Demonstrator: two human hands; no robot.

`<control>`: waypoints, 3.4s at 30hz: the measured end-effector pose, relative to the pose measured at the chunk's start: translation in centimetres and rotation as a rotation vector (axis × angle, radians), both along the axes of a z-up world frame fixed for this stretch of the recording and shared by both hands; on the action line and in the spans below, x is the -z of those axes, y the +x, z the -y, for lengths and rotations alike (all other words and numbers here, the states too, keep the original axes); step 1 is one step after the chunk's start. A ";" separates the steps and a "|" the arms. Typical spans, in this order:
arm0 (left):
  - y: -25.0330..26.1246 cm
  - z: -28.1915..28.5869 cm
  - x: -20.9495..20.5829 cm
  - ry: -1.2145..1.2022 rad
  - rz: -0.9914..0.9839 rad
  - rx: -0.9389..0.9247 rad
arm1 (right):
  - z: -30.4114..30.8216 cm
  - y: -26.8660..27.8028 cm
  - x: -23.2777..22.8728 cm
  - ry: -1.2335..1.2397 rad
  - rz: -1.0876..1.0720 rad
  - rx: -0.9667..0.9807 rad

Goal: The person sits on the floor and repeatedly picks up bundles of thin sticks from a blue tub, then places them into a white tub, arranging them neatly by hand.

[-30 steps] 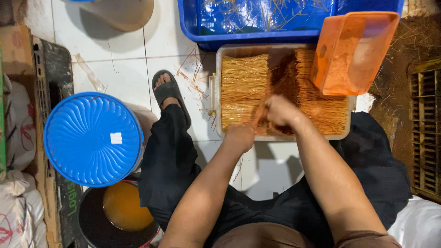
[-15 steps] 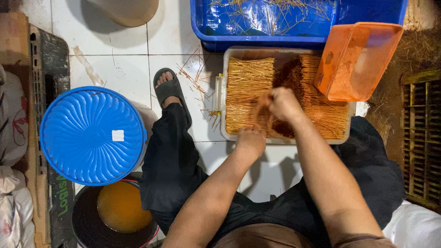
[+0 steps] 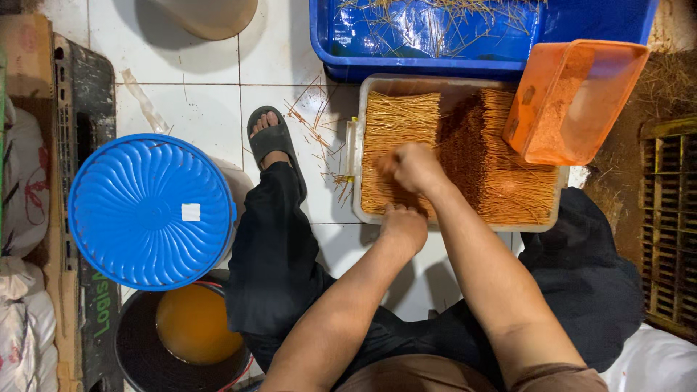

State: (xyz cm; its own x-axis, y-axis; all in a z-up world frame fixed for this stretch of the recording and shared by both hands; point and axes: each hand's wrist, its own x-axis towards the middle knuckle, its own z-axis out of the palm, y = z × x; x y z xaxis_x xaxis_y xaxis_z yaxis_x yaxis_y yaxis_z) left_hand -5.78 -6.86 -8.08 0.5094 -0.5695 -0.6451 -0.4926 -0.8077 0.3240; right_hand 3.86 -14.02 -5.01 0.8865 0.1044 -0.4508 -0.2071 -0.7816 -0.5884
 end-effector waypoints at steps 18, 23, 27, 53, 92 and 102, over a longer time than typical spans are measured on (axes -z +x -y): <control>1.9 -0.7 -0.2 -0.115 0.076 -0.165 | 4.8 0.7 -0.8 0.177 0.175 0.298; 3.1 -3.0 1.0 -0.031 0.275 -0.189 | 5.2 -3.2 0.5 0.428 -0.299 0.942; 2.4 -3.3 2.3 -0.079 0.405 -0.246 | 5.7 -4.5 2.7 0.897 -0.194 0.882; -2.2 -6.7 1.4 -0.267 0.391 -0.278 | 8.4 -9.7 4.2 0.316 -0.265 0.513; 6.7 -6.4 -15.3 -0.469 0.443 -0.343 | 2.3 -2.0 6.1 -0.371 0.268 -0.452; 8.1 -7.1 -13.7 -0.329 0.299 -0.394 | 3.1 0.0 5.7 -0.211 -0.313 -0.401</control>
